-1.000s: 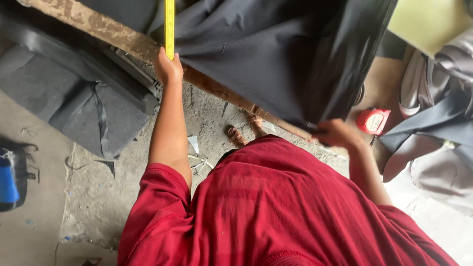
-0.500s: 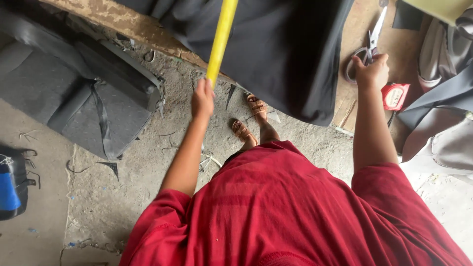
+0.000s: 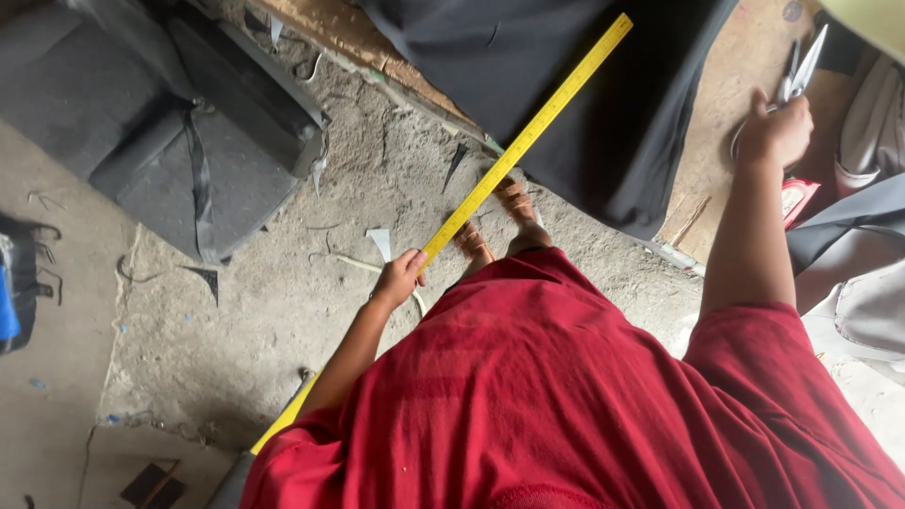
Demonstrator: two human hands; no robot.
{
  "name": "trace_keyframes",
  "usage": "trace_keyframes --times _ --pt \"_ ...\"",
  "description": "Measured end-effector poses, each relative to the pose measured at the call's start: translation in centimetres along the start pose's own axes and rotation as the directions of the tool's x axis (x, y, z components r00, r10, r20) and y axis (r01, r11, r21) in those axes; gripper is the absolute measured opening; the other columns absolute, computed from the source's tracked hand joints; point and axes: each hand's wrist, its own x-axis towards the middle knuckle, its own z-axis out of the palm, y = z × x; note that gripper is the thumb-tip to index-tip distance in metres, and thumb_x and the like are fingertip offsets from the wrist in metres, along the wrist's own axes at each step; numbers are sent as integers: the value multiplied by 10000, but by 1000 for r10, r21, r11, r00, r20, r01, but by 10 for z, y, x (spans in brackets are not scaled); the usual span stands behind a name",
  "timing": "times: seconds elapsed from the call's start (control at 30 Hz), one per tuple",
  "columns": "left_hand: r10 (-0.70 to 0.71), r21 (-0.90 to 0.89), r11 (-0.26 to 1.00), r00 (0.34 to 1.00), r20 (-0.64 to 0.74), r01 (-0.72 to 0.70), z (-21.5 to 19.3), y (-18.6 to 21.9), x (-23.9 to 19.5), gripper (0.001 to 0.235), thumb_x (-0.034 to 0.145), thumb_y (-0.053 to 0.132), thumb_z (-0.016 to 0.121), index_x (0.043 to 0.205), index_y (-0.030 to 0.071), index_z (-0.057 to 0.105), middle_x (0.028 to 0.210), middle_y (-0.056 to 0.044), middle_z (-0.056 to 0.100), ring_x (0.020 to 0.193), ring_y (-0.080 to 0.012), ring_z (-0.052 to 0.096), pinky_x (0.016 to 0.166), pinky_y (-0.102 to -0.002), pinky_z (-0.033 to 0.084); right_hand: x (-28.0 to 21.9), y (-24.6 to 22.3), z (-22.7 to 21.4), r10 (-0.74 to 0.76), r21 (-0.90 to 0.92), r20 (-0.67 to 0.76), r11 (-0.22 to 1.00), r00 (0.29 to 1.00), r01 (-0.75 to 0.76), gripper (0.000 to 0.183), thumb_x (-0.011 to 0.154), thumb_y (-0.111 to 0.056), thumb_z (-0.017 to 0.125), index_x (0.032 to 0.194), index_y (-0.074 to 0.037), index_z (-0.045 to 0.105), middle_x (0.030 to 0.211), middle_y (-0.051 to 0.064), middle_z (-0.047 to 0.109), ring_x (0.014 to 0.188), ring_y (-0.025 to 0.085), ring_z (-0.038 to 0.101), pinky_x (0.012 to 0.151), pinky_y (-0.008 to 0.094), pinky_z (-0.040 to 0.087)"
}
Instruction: Measuring a large piece of black fabric with a ruler, marking it with a pen, and cutting it with scissors for upholstery.
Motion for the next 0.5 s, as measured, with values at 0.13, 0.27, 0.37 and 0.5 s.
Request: trace_keyframes --times 0.13,0.27,0.37,0.5 --pt "-91 -67 993 995 47 94 -11 7 -12 357 1070 431 445 1059 154 669 714 4 646 532 -114 467 485 -280 364 11 -65 20 -17 143 230 990 973 -17 592 921 -744 852 996 -174 709 959 43 775 856 261 741 719 479 590" --pt "-126 -140 981 991 45 131 -3 -2 -11 370 1059 411 469 1112 126 698 687 -16 636 500 -114 494 452 -258 378 27 -81 65 -31 199 270 980 962 -24 361 843 -578 917 776 -258 764 836 39 784 800 230 759 736 422 582" --pt "-151 -264 951 987 60 161 10 5 -24 327 1073 358 471 1008 114 679 655 -14 571 530 -127 471 466 -279 355 19 -83 38 -47 198 389 980 920 -33 216 871 -403 825 904 -190 813 879 78 778 819 250 761 767 366 613" --pt "-177 -295 938 983 47 183 24 -5 -34 337 1072 344 472 1008 84 676 656 -30 562 534 -141 466 482 -290 366 43 -16 29 -103 -42 357 991 928 126 410 938 -434 728 974 -29 783 900 200 761 809 401 740 697 480 598"
